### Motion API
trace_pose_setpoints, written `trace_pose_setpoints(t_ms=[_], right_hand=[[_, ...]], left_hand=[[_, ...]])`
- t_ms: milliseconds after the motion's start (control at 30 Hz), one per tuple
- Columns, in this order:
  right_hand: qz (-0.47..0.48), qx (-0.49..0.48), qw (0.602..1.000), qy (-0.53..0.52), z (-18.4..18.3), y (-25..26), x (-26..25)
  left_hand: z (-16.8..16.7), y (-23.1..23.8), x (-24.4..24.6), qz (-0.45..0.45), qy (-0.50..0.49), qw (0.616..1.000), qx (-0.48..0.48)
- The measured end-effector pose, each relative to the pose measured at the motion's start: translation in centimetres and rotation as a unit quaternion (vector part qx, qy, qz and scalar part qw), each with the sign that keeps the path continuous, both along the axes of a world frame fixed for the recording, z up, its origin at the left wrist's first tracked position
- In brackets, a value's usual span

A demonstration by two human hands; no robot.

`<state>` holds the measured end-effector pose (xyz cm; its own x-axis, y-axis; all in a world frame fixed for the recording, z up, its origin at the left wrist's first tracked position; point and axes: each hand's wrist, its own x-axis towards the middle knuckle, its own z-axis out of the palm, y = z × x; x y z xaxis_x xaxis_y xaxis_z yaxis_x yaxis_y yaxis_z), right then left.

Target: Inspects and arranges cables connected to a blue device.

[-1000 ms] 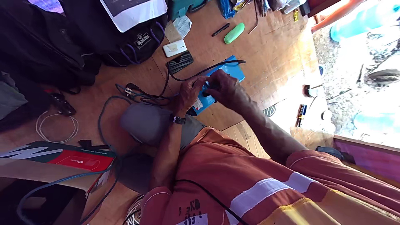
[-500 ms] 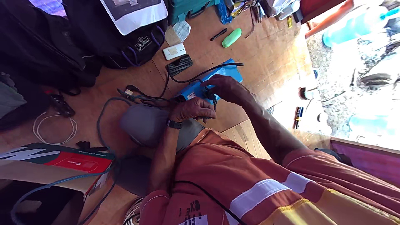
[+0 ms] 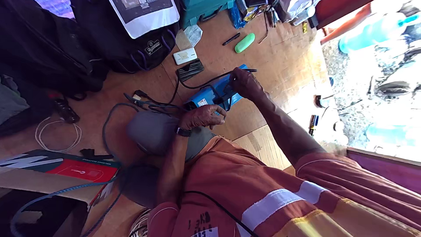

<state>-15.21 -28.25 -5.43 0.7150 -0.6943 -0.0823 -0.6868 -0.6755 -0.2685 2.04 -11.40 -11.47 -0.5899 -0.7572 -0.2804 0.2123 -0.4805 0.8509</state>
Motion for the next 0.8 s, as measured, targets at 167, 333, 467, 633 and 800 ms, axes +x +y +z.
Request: trace_pose_setpoints(t_ms=[167,333,467,633,800], right_hand=[[-0.051,0.118,0.991,0.038,-4.5,-2.2,-1.3],[0.031,0.127,0.977,0.171,-3.6,-2.6,-0.8],[-0.014,0.127,0.988,0.086,-3.9,-1.6,-1.5],[-0.191,0.098,0.967,-0.135,-4.5,2.9,-3.9],[-0.32,0.323,0.867,-0.206,-6.9,7.2,-5.5]], left_hand=[[0.5,-0.4,0.0,0.073,-0.084,0.994,0.015],[-0.7,-2.3,-1.9,0.28,-0.306,0.909,-0.049],[-2.3,-5.2,-3.3,0.275,-0.39,0.868,-0.135],[-2.8,-7.0,-3.5,0.233,-0.419,0.871,-0.111],[-2.7,-7.2,-3.1,0.227,-0.394,0.877,-0.155]])
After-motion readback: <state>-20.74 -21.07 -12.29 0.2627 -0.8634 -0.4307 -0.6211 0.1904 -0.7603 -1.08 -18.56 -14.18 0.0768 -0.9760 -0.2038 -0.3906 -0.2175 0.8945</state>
